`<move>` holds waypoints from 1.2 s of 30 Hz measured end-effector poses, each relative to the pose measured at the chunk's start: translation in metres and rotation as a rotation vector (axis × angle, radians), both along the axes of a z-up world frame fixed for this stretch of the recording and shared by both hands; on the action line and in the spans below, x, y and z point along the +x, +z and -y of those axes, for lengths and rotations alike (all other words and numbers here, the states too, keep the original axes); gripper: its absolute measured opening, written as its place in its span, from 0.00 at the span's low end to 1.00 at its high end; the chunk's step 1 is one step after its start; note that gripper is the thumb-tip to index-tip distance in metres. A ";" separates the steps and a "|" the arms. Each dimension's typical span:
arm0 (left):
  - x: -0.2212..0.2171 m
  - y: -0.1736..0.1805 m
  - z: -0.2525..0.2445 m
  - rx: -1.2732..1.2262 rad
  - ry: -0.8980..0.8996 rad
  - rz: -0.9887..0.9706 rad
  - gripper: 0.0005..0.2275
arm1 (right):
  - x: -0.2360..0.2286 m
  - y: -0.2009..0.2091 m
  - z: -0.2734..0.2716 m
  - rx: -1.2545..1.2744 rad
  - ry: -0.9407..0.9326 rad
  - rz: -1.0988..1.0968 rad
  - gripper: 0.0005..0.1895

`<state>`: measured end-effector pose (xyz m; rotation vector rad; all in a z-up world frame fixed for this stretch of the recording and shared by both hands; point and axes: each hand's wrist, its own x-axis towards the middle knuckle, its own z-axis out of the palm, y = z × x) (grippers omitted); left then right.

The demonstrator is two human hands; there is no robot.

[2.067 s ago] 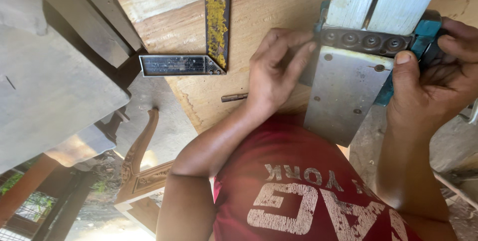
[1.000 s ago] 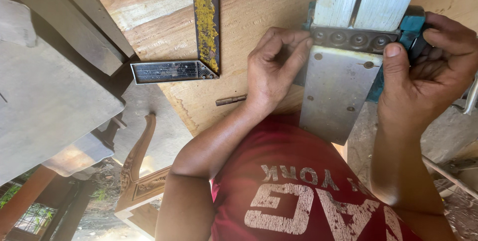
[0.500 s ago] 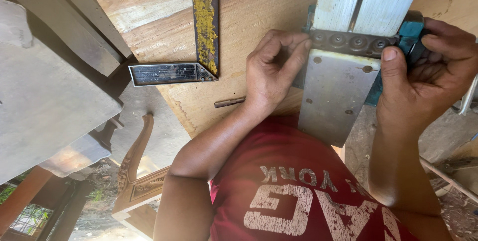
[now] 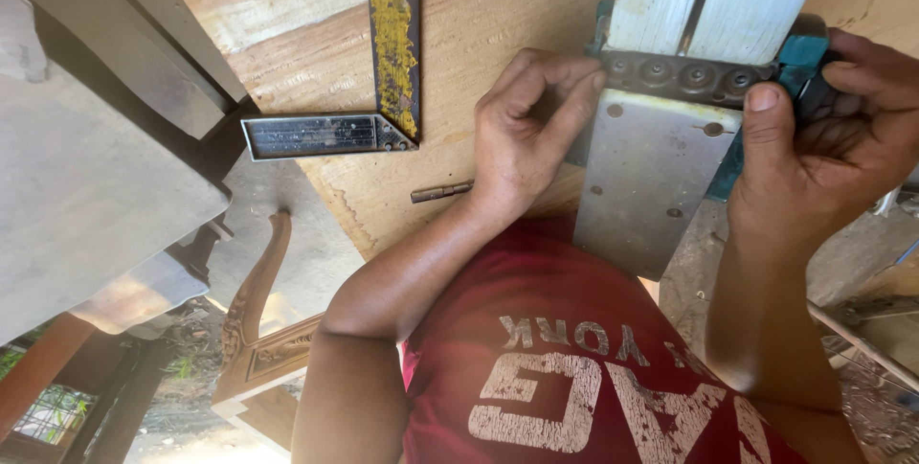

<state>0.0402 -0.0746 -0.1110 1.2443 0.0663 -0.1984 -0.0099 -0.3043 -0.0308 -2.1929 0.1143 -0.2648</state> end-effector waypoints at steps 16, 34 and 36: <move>-0.007 -0.014 0.009 0.143 0.098 0.089 0.06 | -0.019 -0.029 0.040 0.081 -0.058 -0.039 0.17; 0.004 -0.007 -0.002 0.523 0.007 0.538 0.13 | 0.030 0.000 0.000 -0.174 0.117 0.060 0.20; 0.011 0.008 -0.010 0.601 -0.005 0.584 0.14 | 0.034 0.013 -0.011 -0.192 0.114 0.038 0.19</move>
